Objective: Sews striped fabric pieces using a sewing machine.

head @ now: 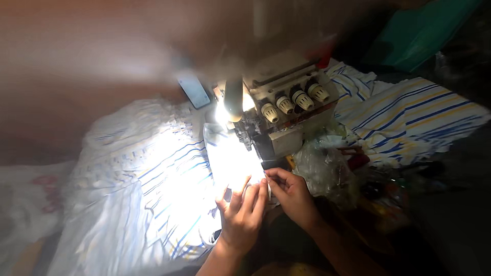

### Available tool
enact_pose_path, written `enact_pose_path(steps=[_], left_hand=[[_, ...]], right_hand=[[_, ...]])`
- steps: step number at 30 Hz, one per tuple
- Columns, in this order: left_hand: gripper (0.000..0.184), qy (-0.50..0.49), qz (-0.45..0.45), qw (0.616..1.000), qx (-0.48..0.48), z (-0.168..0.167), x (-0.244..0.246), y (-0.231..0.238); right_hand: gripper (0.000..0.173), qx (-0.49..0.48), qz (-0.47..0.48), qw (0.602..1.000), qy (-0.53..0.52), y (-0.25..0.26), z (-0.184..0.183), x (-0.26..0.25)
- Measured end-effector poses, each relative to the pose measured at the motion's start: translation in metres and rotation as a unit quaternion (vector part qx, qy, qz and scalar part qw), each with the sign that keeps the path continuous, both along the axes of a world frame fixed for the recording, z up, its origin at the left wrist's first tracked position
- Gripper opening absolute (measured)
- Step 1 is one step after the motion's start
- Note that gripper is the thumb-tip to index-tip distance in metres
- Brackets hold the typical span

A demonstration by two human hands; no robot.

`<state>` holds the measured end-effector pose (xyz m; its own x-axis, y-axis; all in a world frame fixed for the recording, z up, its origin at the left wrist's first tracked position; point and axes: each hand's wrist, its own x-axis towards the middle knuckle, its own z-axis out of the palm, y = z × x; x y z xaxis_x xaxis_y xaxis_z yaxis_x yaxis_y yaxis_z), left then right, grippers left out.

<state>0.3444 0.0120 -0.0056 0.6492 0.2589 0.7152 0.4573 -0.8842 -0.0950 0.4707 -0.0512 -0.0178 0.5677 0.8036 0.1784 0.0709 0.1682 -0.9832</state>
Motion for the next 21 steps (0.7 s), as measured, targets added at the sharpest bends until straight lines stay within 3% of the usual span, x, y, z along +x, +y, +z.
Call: enact_pose_path(steps=[6,13,21], left_hand=[[0.025,0.004,0.067,0.998,0.004,-0.005,0.01,-0.001],[0.015,-0.065,-0.001,0.997,-0.035,-0.01,0.006,0.001],[0.014,-0.056,-0.031,0.998,0.008,-0.018,0.004,0.005]], right_hand=[[0.011,-0.012,-0.006,1.0,0.003,0.003,0.002,0.008],[0.009,-0.025,0.022,0.997,0.074,-0.009,0.003,0.011],[0.023,-0.024,0.061,0.982,0.176,-0.016,0.008,0.013]])
